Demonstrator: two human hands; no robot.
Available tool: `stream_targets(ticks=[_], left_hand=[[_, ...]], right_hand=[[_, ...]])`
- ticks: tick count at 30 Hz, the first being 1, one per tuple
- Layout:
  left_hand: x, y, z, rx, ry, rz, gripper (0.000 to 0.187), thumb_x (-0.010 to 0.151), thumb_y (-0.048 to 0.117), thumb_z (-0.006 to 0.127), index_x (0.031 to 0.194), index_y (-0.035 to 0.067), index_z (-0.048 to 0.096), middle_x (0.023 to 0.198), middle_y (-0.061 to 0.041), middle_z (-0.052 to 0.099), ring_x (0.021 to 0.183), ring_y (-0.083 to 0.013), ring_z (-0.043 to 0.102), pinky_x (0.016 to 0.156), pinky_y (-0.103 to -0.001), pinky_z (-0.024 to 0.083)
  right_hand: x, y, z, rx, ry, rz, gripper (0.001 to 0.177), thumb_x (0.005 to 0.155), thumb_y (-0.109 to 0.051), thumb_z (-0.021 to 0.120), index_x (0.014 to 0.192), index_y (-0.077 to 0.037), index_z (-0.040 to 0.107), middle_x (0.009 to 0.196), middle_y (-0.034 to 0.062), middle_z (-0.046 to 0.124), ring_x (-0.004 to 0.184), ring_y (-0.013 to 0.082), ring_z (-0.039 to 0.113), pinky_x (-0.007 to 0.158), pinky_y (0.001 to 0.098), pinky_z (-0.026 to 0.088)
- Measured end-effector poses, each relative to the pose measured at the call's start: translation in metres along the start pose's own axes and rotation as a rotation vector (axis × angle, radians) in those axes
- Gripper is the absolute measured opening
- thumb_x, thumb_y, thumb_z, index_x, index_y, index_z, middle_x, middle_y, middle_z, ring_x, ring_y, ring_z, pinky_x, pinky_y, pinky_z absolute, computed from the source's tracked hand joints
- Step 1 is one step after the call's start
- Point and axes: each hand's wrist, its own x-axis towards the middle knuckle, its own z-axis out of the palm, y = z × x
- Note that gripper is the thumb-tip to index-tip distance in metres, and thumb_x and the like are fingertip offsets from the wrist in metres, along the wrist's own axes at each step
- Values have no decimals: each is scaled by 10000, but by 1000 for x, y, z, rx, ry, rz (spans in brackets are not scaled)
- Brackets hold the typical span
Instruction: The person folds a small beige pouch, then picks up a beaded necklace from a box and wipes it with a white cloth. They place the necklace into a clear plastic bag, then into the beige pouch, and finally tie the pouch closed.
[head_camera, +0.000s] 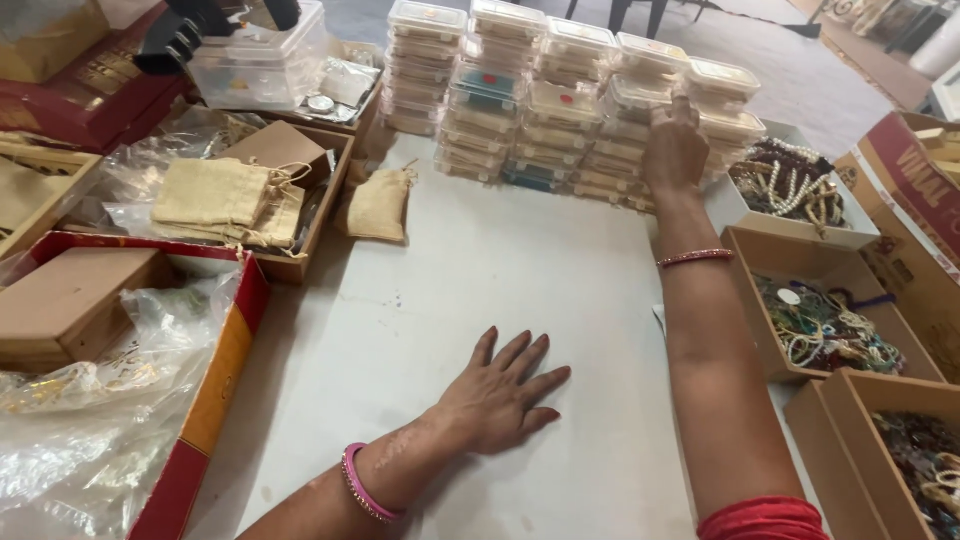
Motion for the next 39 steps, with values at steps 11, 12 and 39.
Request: stream_targets(ticks=[11,12,39], left_hand=[[9,1,6,91,-72,-64,648,1006,587,264,1609,351,245,1712,-81,73,1551,-280,27,1215,-586,-45],[9,0,6,114,-83,-101,666,998,602,238,1627,383,230,1736,-53,62,1545,-261,18,1214,-581,-55],[4,-2,8,124,-11,-123,647,986,609,353,1558,307,328,1663,-54,190,1543,-246,102,1233,-537,31]], right_hand=[[-77,131,-130,-493,-59,-47,293,994,-274,703,1185,-52,710,1203,146,649,1051,282,654,861,454,558],[-80,140,-139,-510,-296,107,314,1044,-305,677,1206,-37,687,1132,168,667,1012,296,663,876,459,548],[-181,262,-92,-135,-662,316,475,786,-164,858,1242,-212,733,1250,109,706,1090,277,698,953,392,585]])
